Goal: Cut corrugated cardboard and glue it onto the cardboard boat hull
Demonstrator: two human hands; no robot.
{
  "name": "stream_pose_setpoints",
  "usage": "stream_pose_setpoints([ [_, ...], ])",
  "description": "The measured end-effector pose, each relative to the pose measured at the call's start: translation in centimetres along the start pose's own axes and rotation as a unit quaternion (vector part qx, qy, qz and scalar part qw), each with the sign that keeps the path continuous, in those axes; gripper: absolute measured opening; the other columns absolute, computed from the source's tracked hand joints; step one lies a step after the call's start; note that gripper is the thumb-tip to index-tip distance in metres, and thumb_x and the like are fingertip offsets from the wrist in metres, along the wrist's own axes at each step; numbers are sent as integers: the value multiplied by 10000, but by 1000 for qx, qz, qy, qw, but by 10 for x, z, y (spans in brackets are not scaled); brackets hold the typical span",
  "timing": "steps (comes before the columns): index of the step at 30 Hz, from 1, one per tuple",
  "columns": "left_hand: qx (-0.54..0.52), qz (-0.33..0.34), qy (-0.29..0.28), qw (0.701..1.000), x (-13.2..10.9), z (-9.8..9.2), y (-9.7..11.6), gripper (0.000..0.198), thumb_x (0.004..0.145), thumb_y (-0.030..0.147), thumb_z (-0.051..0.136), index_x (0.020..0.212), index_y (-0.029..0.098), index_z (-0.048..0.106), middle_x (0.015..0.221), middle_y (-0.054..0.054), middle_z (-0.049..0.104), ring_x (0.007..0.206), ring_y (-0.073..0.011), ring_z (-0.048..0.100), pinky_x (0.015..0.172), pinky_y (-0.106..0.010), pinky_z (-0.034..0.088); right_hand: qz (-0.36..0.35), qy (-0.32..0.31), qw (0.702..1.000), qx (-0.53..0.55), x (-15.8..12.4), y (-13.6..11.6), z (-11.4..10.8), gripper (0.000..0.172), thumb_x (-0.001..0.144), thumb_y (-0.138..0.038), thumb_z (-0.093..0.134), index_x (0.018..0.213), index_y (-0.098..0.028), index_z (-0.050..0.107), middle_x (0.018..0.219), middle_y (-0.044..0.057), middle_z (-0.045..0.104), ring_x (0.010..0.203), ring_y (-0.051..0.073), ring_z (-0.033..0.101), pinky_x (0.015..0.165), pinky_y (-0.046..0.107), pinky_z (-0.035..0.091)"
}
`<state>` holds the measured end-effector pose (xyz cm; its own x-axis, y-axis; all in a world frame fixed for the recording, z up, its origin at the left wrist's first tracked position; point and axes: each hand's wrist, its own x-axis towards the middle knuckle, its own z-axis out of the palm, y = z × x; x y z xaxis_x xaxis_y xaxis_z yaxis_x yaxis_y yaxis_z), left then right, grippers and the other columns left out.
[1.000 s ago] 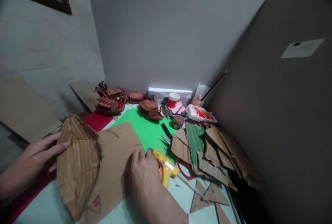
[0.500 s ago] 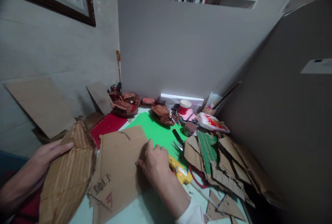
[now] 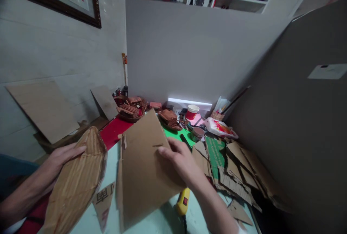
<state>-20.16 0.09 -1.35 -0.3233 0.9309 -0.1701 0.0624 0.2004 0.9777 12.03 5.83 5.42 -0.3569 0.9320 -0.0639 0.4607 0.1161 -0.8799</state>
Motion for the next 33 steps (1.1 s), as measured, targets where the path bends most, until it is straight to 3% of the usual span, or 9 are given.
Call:
stream_pose_setpoints([
  [5, 9, 8, -78, 997, 2, 14, 11, 432, 778, 502, 678, 1084, 197, 670, 1022, -36, 759, 938, -285, 678, 778, -320, 513, -61, 193, 975, 90, -47, -5, -39, 416, 797, -473, 702, 1158, -266, 692, 1167, 25, 713, 1055, 264, 650, 832, 296, 513],
  [9, 66, 48, -130, 988, 3, 42, 22, 454, 773, 524, 674, 1085, 196, 698, 1018, -39, 745, 1064, -304, 635, 818, -307, 492, -86, 251, 951, 159, -65, 18, -43, 378, 816, -441, 715, 1167, -303, 692, 1154, 2, 717, 1026, 226, 656, 814, 257, 517],
  [12, 106, 76, -174, 976, 4, 63, 28, 493, 791, 551, 629, 1111, 181, 685, 922, -46, 727, 987, -297, 644, 640, -270, 474, -80, 264, 921, 276, -68, 39, -46, 376, 793, -415, 744, 1148, -301, 698, 1103, 13, 737, 974, 229, 680, 783, 277, 541],
  [15, 151, 88, -197, 965, 7, 83, 30, 475, 807, 555, 591, 1059, 164, 688, 841, -39, 689, 760, -234, 629, 453, -226, 331, -78, 292, 888, 348, -68, 57, -51, 399, 731, -391, 799, 1106, -281, 716, 1057, 27, 751, 935, 232, 695, 770, 287, 552],
  [20, 168, 113, -201, 958, 18, 119, 25, 403, 798, 530, 580, 862, 148, 691, 680, -17, 631, 540, -179, 526, 422, -240, 305, -89, 288, 855, 422, -66, 78, -48, 420, 701, -388, 816, 1091, -264, 718, 1030, 39, 756, 910, 234, 702, 776, 307, 559],
  [23, 175, 156, -165, 958, 26, 133, 18, 328, 803, 478, 569, 854, 172, 675, 777, -47, 684, 626, -210, 572, 540, -287, 408, -80, 271, 845, 454, -64, 86, -41, 424, 718, -398, 805, 1107, -261, 707, 1011, 42, 757, 890, 231, 706, 763, 310, 561],
  [27, 175, 209, -99, 957, 34, 133, 15, 278, 762, 450, 610, 843, 193, 680, 958, -98, 704, 977, -309, 587, 860, -382, 413, -58, 275, 846, 453, -64, 91, -37, 455, 712, -431, 807, 1110, -236, 705, 997, 48, 757, 880, 238, 705, 744, 313, 565],
  [29, 166, 219, -80, 958, 33, 129, 16, 305, 782, 478, 604, 866, 194, 680, 999, -99, 690, 1004, -309, 567, 872, -382, 398, -42, 283, 849, 445, -64, 91, -36, 466, 702, -457, 807, 1094, -222, 713, 999, 50, 756, 883, 243, 703, 742, 315, 567],
  [33, 129, 221, -93, 962, 15, 125, 24, 399, 868, 544, 500, 932, 199, 691, 925, -65, 678, 856, -246, 581, 731, -317, 440, -39, 318, 854, 409, -66, 89, -36, 537, 660, -487, 823, 1105, -207, 712, 1004, 59, 759, 887, 254, 703, 760, 319, 566],
])
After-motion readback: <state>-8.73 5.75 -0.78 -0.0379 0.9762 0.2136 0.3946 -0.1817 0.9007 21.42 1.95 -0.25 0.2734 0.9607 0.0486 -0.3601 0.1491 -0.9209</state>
